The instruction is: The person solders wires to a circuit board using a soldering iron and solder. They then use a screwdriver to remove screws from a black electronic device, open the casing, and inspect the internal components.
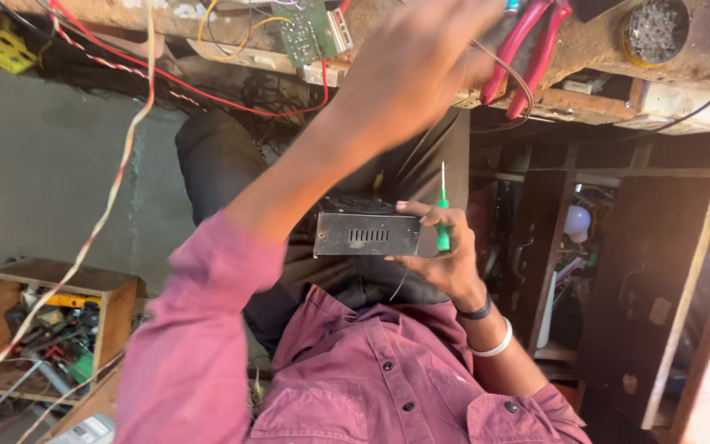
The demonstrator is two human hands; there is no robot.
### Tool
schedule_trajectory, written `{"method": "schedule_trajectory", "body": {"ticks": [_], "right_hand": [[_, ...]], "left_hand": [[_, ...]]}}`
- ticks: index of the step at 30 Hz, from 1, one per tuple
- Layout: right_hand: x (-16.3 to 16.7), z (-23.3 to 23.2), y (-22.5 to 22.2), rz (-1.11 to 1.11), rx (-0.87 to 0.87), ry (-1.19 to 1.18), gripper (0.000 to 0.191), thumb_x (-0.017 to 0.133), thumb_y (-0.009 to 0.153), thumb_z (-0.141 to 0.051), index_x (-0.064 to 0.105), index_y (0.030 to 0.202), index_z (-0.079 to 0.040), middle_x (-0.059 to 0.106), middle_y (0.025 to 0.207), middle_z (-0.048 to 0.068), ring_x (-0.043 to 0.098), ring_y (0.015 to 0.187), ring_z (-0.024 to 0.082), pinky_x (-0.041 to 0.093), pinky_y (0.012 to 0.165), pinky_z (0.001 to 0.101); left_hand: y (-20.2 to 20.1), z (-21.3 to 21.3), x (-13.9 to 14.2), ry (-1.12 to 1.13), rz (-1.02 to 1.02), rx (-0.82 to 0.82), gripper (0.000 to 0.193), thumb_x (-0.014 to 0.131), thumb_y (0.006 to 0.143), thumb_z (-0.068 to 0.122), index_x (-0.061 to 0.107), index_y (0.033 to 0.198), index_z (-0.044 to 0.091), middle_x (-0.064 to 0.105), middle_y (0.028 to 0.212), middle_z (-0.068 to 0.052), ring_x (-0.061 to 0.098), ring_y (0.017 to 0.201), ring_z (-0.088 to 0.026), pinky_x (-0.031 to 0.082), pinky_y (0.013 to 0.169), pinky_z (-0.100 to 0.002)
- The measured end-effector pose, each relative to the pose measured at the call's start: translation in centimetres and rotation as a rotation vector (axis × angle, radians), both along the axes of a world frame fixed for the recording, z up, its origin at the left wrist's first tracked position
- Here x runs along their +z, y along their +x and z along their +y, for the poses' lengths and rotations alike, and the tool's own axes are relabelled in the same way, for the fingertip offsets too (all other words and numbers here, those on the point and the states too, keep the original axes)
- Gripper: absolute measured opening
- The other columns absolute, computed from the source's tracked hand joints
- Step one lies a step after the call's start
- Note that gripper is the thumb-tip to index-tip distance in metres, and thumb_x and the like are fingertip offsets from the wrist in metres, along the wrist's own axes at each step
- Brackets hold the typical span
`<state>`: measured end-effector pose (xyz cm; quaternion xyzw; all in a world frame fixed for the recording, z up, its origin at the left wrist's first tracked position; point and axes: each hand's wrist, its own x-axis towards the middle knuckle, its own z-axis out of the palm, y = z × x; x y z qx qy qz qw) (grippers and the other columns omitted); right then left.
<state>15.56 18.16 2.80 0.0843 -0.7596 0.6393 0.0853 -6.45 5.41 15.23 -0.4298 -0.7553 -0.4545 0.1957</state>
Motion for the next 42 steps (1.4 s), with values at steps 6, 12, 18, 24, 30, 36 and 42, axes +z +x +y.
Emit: {"method": "schedule_trajectory", "body": {"ticks": [6, 12, 18, 24, 30, 36, 42], "right_hand": [[1.1, -0.3, -3.4, -0.15, 0.045, 0.145, 0.076, 0.099, 0.067, -0.009, 0.044, 0.119, -0.007, 0.069, 0.133, 0.016, 0.067, 0.109, 0.023, 0.058, 0.091, 0.0343], [6.8, 2.9, -6.5, -0.386, 0.153, 0.065, 0.034, 0.066, 0.099, -0.017, 0.059, 0.128, -0.001, 0.07, 0.126, 0.011, 0.074, 0.108, 0.018, 0.064, 0.09, 0.0291], [10.4, 4.0, -4.9, -0.147, 0.002, 0.505, 0.022, 0.074, 0.115, -0.019, 0.074, 0.127, 0.0, 0.07, 0.099, 0.013, 0.068, 0.083, 0.016, 0.051, 0.069, 0.0249], [9.0, 2.0, -5.2, -0.045, 0.038, 0.515, 0.021, 0.08, 0.109, 0.002, 0.061, 0.116, 0.002, 0.076, 0.105, 0.013, 0.077, 0.093, 0.014, 0.061, 0.075, 0.0216], [8.9, 2.0, -4.5, -0.042, 0.033, 0.499, 0.022, 0.076, 0.104, 0.006, 0.056, 0.113, 0.003, 0.075, 0.105, 0.014, 0.076, 0.099, 0.017, 0.062, 0.081, 0.0245], [8.8, 2.0, -5.0, -0.024, 0.032, 0.562, 0.024, 0.082, 0.108, 0.001, 0.059, 0.114, 0.001, 0.076, 0.104, 0.012, 0.078, 0.097, 0.016, 0.062, 0.081, 0.0236], [10.3, 1.2, -5.2, -0.026, -0.028, 0.833, 0.027, 0.088, 0.101, -0.011, 0.064, 0.109, -0.002, 0.073, 0.091, 0.01, 0.073, 0.079, 0.016, 0.055, 0.066, 0.0268]], "left_hand": [[9.9, -8.9, -4.0, -0.584, -0.416, -0.121, 0.078, 0.087, 0.067, 0.043, 0.06, 0.127, 0.001, 0.067, 0.113, -0.014, 0.063, 0.105, -0.034, 0.05, 0.089, -0.046], [12.7, -10.0, -7.3, -0.515, -0.307, 0.117, 0.081, 0.086, 0.074, 0.044, 0.057, 0.136, 0.0, 0.066, 0.113, -0.011, 0.063, 0.104, -0.029, 0.048, 0.092, -0.041], [12.0, -9.5, -7.8, -0.527, -0.295, 0.103, 0.077, 0.086, 0.074, 0.048, 0.06, 0.13, 0.002, 0.064, 0.101, -0.009, 0.063, 0.094, -0.026, 0.048, 0.085, -0.041], [11.9, -9.6, -9.0, -0.532, -0.277, 0.107, 0.075, 0.087, 0.076, 0.049, 0.061, 0.129, 0.003, 0.063, 0.099, -0.008, 0.063, 0.092, -0.027, 0.049, 0.084, -0.041], [11.9, -9.4, -8.5, -0.519, -0.271, 0.109, 0.075, 0.087, 0.076, 0.047, 0.061, 0.129, 0.003, 0.064, 0.1, -0.008, 0.063, 0.092, -0.027, 0.049, 0.084, -0.041], [12.1, -9.4, -8.6, -0.52, -0.281, 0.11, 0.074, 0.087, 0.076, 0.047, 0.061, 0.128, 0.003, 0.064, 0.1, -0.009, 0.063, 0.093, -0.027, 0.049, 0.084, -0.041], [12.0, -9.0, -8.4, -0.535, -0.262, 0.129, 0.074, 0.086, 0.075, 0.049, 0.061, 0.126, 0.003, 0.064, 0.098, -0.008, 0.063, 0.091, -0.027, 0.049, 0.083, -0.041]]}}
